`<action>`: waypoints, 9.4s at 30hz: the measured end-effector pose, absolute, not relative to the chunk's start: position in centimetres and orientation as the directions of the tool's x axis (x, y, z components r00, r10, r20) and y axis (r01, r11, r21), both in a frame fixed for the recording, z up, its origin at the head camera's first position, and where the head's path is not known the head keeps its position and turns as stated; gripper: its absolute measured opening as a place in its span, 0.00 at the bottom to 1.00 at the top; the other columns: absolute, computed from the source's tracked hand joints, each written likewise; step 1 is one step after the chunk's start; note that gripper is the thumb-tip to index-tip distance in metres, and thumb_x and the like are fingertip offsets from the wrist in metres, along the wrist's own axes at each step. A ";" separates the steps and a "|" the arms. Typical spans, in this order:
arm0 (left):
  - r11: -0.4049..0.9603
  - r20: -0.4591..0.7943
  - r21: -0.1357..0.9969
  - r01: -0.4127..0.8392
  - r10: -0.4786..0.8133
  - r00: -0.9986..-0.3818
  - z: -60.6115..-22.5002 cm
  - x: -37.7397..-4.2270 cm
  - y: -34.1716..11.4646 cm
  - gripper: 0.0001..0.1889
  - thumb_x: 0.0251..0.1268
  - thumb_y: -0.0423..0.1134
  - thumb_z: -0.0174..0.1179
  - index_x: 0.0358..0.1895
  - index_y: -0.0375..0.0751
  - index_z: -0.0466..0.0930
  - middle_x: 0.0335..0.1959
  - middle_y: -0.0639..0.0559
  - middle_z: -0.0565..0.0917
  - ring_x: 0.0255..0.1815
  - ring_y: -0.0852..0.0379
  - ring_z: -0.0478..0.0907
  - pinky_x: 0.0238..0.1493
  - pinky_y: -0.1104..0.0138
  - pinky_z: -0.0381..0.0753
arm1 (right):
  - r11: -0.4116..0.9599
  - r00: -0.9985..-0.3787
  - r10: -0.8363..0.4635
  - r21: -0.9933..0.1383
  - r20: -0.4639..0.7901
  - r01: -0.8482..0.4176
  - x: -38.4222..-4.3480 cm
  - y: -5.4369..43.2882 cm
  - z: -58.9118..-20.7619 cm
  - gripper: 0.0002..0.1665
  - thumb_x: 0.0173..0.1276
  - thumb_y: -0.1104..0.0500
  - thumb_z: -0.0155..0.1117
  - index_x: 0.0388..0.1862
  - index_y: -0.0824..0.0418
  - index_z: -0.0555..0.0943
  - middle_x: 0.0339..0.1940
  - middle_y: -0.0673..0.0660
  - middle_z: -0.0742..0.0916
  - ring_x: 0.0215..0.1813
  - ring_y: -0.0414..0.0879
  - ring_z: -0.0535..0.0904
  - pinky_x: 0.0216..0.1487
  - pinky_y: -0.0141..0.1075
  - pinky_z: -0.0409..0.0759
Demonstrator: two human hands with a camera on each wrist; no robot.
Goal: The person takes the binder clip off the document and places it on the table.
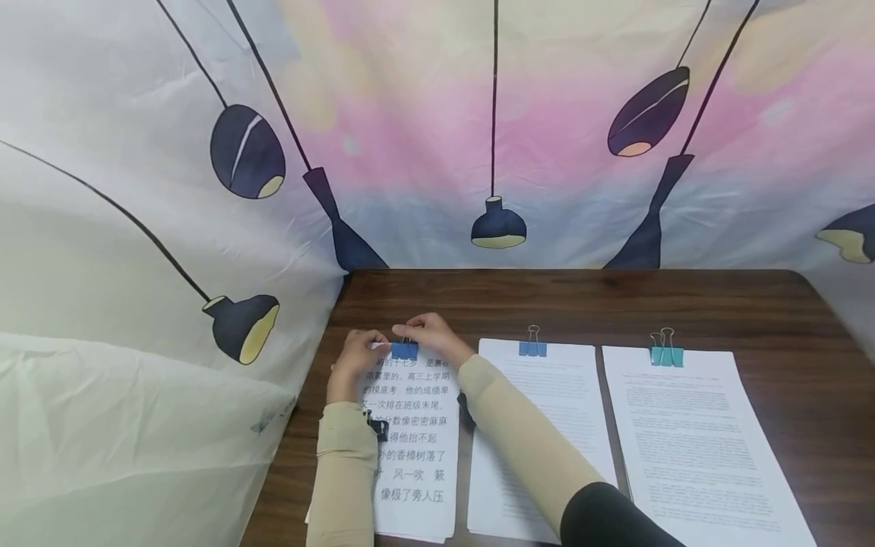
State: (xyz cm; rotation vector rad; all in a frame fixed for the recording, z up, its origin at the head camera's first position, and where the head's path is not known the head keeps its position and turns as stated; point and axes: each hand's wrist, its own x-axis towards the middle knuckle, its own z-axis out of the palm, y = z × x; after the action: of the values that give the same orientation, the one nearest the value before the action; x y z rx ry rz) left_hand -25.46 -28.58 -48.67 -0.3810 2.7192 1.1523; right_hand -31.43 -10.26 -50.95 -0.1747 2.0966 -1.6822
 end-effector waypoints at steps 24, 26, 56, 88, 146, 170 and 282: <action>0.682 -0.240 0.684 -0.259 -0.125 -0.963 -49.0 -25.5 -29.0 0.08 0.81 0.44 0.59 0.46 0.44 0.81 0.75 0.37 0.63 0.77 0.28 0.58 0.64 0.15 0.29 | 0.266 -0.884 -0.387 -0.949 -0.263 0.166 -31.6 -10.3 -50.7 0.34 0.75 0.40 0.69 0.64 0.66 0.81 0.58 0.59 0.85 0.56 0.50 0.81 0.65 0.47 0.79; 0.681 -0.241 0.685 -0.258 -0.122 -0.963 -49.0 -25.5 -29.0 0.08 0.81 0.44 0.59 0.46 0.44 0.81 0.75 0.37 0.63 0.78 0.28 0.58 0.64 0.15 0.28 | 0.263 -0.885 -0.384 -0.950 -0.264 0.169 -31.5 -10.3 -50.7 0.33 0.75 0.40 0.69 0.63 0.66 0.81 0.57 0.59 0.85 0.55 0.49 0.81 0.64 0.46 0.79; 0.686 -0.251 0.678 -0.264 -0.123 -0.960 -48.7 -25.6 -28.6 0.09 0.81 0.45 0.59 0.49 0.44 0.81 0.76 0.36 0.61 0.78 0.28 0.57 0.65 0.16 0.29 | 0.223 -0.881 -0.374 -0.950 -0.290 0.218 -31.6 -10.3 -50.6 0.38 0.74 0.41 0.70 0.69 0.67 0.78 0.70 0.64 0.80 0.71 0.58 0.76 0.74 0.51 0.72; 0.692 -0.245 0.673 -0.262 -0.126 -0.961 -49.1 -25.1 -28.8 0.09 0.82 0.44 0.58 0.48 0.42 0.80 0.77 0.34 0.59 0.81 0.27 0.50 0.63 0.15 0.27 | 0.178 -0.870 -0.395 -0.954 -0.294 0.242 -31.0 -10.3 -50.8 0.35 0.77 0.41 0.67 0.69 0.65 0.78 0.68 0.63 0.81 0.71 0.58 0.75 0.75 0.52 0.70; 0.698 -0.240 0.665 -0.266 -0.138 -0.961 -49.4 -25.1 -28.7 0.10 0.82 0.45 0.57 0.51 0.42 0.81 0.79 0.33 0.57 0.82 0.26 0.48 0.64 0.16 0.25 | 0.132 -0.869 -0.418 -0.964 -0.265 0.231 -31.0 -10.2 -51.3 0.37 0.78 0.42 0.65 0.72 0.66 0.75 0.70 0.64 0.80 0.71 0.58 0.75 0.75 0.51 0.70; 0.677 -0.257 0.677 -0.288 -0.150 -0.955 -49.2 -25.1 -28.4 0.09 0.81 0.45 0.58 0.50 0.44 0.81 0.80 0.34 0.55 0.83 0.27 0.47 0.65 0.18 0.21 | 0.096 -0.875 -0.400 -0.962 -0.273 0.256 -31.2 -10.1 -51.7 0.37 0.79 0.40 0.64 0.74 0.64 0.74 0.72 0.63 0.78 0.72 0.57 0.75 0.74 0.50 0.71; 0.643 -0.267 0.700 -0.310 -0.167 -0.949 -49.4 -25.3 -28.0 0.07 0.82 0.41 0.57 0.48 0.41 0.80 0.78 0.35 0.54 0.82 0.30 0.47 0.65 0.20 0.18 | 0.024 -0.915 -0.350 -0.978 -0.202 0.207 -30.7 -10.1 -51.7 0.28 0.81 0.43 0.62 0.68 0.59 0.70 0.47 0.58 0.81 0.42 0.47 0.78 0.51 0.39 0.76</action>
State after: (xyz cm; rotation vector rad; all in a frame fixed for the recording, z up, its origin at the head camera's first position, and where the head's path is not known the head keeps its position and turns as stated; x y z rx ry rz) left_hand -25.25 -28.03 -49.40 -0.3937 2.6838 1.1932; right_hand -30.68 -10.13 -51.73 -0.1450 1.9204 -1.9480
